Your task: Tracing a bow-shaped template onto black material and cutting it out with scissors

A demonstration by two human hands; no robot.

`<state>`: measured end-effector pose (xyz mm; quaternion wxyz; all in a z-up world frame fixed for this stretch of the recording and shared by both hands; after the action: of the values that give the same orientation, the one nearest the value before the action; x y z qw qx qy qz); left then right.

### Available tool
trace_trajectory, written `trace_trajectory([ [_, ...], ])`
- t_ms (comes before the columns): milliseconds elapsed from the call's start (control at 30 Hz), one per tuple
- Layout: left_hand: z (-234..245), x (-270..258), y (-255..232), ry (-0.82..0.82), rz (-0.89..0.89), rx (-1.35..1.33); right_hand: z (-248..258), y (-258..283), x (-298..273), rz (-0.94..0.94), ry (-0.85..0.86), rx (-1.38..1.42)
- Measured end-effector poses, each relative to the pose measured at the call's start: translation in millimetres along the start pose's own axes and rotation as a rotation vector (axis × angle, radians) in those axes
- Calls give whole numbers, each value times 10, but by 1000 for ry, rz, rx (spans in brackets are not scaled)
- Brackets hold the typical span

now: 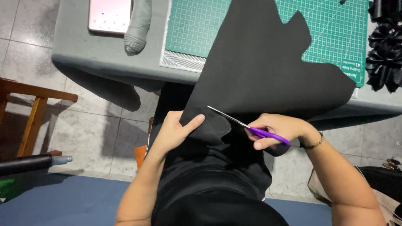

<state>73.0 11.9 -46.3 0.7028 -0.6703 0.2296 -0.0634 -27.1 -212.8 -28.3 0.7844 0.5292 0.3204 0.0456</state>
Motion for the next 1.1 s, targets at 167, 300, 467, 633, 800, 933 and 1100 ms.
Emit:
trace_trajectory([
  [167, -33, 24, 194, 11, -2, -5, 37, 74, 57, -44, 38, -64],
  [300, -18, 1, 141, 6, -1, 7, 25, 80, 110, -51, 33, -79],
  [467, 2, 8, 203, 6, -3, 4, 29, 91, 139, -46, 40, -94],
  [633, -63, -37, 47, 34, -40, -12, -42, 307, 215, -1, 61, -60],
  [800, -39, -18, 70, 33, -40, -27, -5, 280, 257, 5, 52, -83],
  [933, -21, -7, 280, 54, -41, -28, 0, 337, 247, -9, 73, -113],
  [1100, -54, 2, 290, 104, -73, -18, -3, 443, 329, 1, 95, -110],
])
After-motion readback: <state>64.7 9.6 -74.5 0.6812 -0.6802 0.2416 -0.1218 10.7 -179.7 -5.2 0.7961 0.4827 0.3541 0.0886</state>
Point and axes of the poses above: each hand's wrist, its own x-axis towards the middle knuckle, its own z-axis out of the back of the hand, y = z × x, the point moved 7 cm from there along x, towards the middle knuckle, and after that the axes turned 15 degrees about -y, right-handed, at the moved point
